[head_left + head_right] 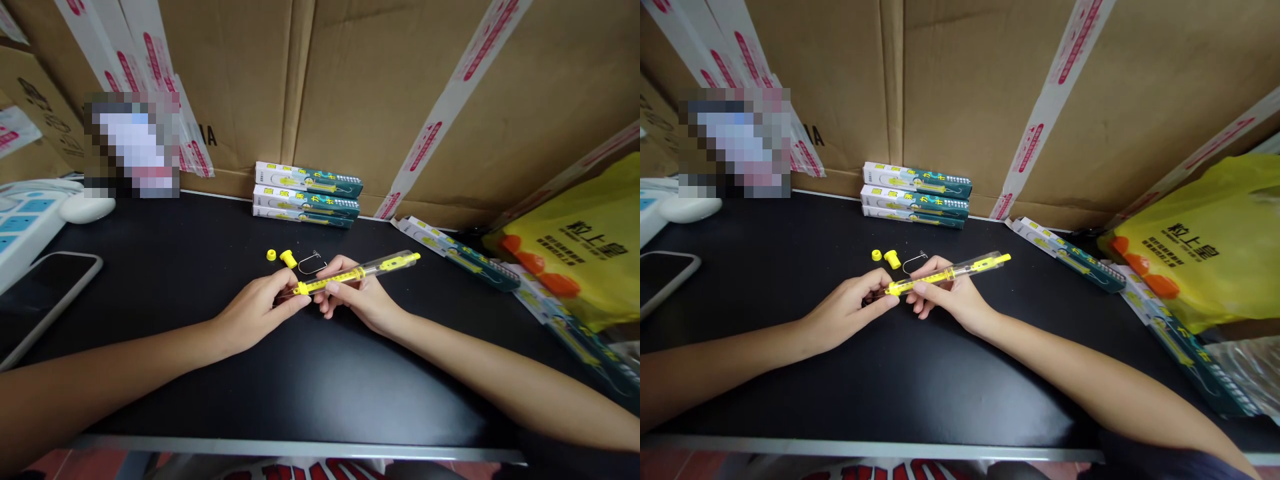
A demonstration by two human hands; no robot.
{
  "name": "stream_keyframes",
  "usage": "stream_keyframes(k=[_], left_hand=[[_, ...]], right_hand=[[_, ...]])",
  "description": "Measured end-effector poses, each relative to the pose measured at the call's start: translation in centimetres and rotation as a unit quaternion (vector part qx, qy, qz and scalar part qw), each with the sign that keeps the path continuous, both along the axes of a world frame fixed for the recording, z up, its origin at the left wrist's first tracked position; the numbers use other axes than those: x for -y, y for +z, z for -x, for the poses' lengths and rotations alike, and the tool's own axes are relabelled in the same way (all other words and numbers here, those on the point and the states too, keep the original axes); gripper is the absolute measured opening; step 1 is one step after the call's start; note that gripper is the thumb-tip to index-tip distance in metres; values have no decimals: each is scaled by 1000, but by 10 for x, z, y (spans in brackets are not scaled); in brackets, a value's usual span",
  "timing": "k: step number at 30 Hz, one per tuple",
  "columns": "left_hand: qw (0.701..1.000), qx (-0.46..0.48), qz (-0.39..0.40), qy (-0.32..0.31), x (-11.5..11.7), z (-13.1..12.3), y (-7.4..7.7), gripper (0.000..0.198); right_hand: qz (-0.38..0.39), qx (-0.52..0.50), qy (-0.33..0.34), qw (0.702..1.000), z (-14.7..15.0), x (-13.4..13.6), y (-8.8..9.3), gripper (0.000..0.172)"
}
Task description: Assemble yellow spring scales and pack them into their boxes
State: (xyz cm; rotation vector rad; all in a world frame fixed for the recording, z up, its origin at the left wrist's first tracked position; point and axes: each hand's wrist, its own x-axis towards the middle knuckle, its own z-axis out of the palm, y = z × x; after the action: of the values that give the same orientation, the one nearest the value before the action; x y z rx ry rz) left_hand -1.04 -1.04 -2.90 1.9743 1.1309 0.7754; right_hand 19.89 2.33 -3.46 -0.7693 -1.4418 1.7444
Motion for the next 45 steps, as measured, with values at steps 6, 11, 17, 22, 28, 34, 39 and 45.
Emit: stream_keyframes(k=[6,11,17,22,28,34,39,45], left_hand=[[999,-41,-21,29,6,-3,1,14],[1000,3,1,21,7,-3,2,23],[999,-4,13,-29,2,0,2,25],[999,-15,-2,-30,1,0,3,27],[999,2,-44,-14,-8,7,5,26],[997,-10,-60,36,-19,15,6,26],[998,23,-33,46,-15,14,7,25],[997,79,12,24,-19,13,1,28]], right_hand=[[-35,3,9,999,2,3,1,27],[-36,2,48,998,5,7,4,25],[-41,-2,80,996,7,9,5,25],[-26,-6,90,996,7,9,3,25],[-36,-15,73,997,3,5,4,35],[-33,-36,-31,998,-2,2,10,26],[-37,-27,-31,998,-2,2,9,25],[-30,-24,-8,999,-3,2,3,25]])
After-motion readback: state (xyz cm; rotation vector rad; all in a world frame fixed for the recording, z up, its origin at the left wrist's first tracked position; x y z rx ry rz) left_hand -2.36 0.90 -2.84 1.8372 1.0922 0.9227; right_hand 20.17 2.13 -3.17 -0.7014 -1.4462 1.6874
